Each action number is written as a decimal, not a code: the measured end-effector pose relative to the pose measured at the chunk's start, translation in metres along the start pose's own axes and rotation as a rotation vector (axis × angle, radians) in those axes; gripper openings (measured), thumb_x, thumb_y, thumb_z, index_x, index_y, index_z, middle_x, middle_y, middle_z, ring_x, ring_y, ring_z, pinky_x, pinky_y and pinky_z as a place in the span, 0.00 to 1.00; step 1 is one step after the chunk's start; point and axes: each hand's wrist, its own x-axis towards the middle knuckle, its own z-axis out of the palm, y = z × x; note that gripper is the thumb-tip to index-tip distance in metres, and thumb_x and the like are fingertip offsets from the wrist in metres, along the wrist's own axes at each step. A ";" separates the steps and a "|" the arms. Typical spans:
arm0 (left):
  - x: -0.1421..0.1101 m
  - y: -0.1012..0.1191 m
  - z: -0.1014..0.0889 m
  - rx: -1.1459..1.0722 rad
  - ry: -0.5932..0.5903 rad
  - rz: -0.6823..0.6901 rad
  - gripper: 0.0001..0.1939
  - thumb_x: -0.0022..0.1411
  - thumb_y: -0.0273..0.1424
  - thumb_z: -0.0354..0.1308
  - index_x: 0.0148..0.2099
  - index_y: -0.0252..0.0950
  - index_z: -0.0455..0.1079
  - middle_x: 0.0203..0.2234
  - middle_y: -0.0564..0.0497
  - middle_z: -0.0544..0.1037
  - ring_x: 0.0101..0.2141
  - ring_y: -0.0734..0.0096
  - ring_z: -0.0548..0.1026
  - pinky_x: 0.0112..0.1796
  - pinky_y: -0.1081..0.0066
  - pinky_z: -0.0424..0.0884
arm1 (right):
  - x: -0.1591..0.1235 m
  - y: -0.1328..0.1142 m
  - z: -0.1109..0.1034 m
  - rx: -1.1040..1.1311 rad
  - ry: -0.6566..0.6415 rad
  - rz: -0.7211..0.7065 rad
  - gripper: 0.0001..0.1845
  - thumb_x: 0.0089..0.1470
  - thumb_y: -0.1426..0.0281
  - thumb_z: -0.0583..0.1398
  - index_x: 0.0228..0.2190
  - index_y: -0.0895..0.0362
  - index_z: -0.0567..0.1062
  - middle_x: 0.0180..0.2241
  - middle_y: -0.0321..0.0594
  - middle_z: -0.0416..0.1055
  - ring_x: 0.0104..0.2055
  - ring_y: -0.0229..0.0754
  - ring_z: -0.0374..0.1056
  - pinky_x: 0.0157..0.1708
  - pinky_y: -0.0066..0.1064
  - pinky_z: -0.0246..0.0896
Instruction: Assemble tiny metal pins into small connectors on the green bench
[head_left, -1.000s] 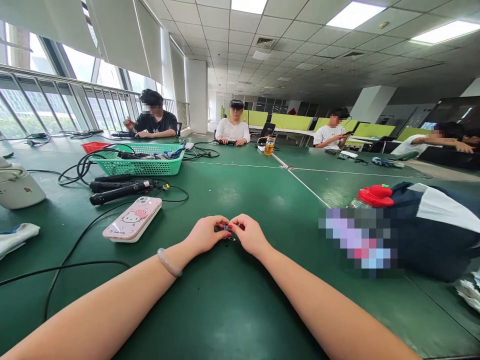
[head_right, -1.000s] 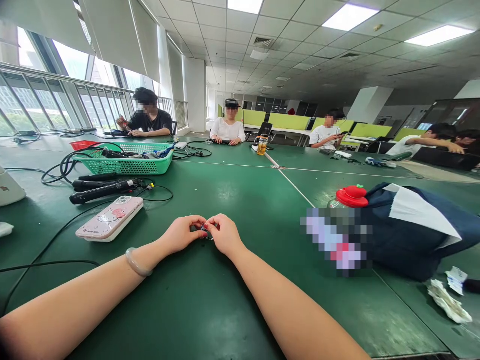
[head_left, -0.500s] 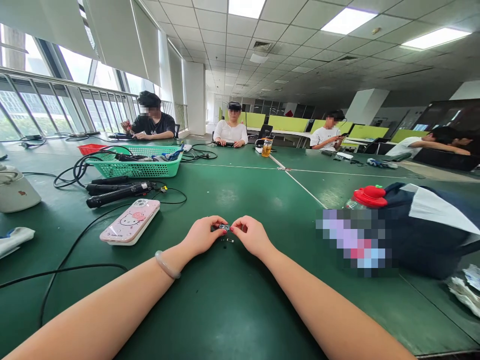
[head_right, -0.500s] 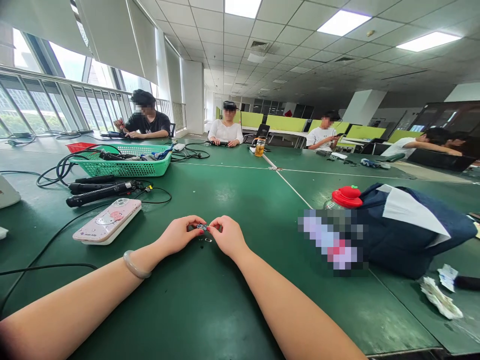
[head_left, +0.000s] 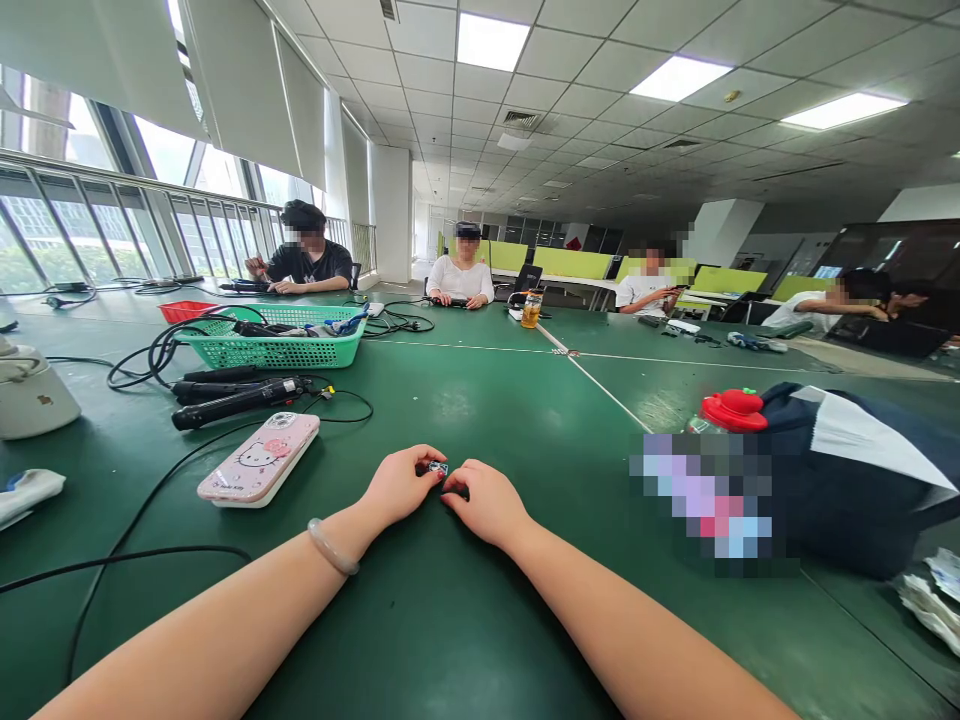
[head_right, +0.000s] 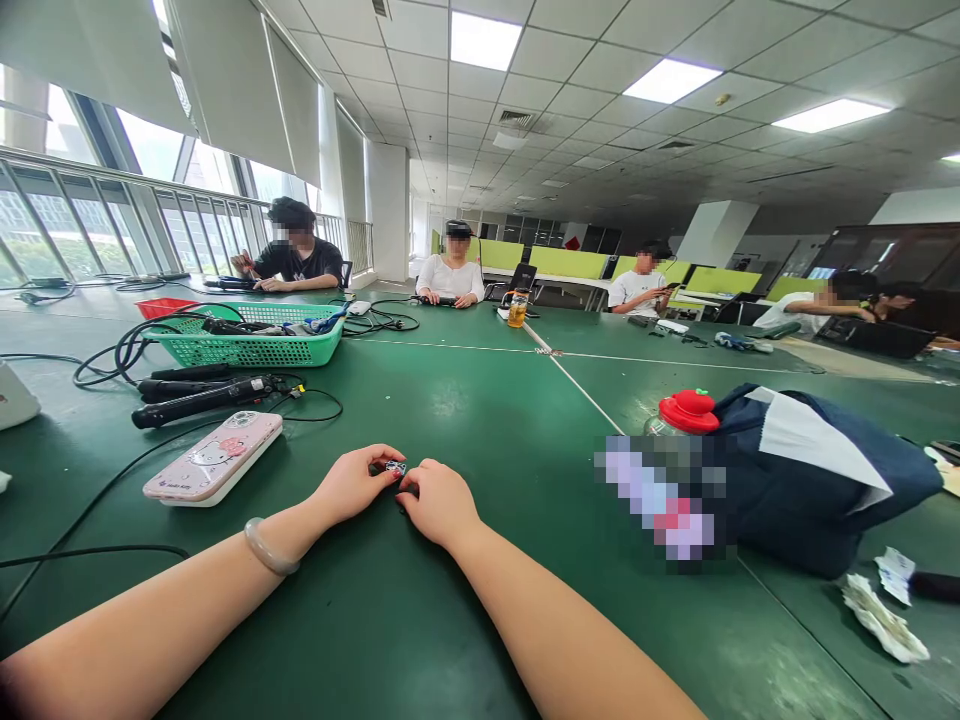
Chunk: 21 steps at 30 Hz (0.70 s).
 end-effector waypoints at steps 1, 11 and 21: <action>0.001 -0.001 0.000 -0.002 -0.003 0.000 0.13 0.52 0.35 0.52 0.39 0.41 0.71 0.32 0.53 0.78 0.34 0.68 0.74 0.36 0.71 0.68 | 0.000 0.000 0.000 -0.005 -0.003 -0.003 0.05 0.50 0.66 0.59 0.28 0.53 0.74 0.31 0.34 0.66 0.32 0.35 0.63 0.30 0.26 0.55; 0.005 -0.007 0.003 0.008 -0.033 -0.001 0.15 0.51 0.35 0.52 0.42 0.40 0.72 0.33 0.52 0.78 0.36 0.67 0.74 0.39 0.70 0.67 | 0.004 0.001 0.004 -0.210 0.009 -0.128 0.07 0.56 0.70 0.54 0.29 0.56 0.71 0.32 0.37 0.66 0.32 0.36 0.63 0.31 0.27 0.54; 0.004 -0.007 0.002 0.023 -0.040 0.009 0.14 0.50 0.36 0.54 0.40 0.42 0.72 0.33 0.54 0.78 0.36 0.67 0.74 0.38 0.71 0.67 | 0.003 0.007 -0.004 -0.068 0.173 -0.132 0.07 0.55 0.75 0.52 0.28 0.56 0.68 0.32 0.37 0.64 0.31 0.35 0.60 0.32 0.26 0.54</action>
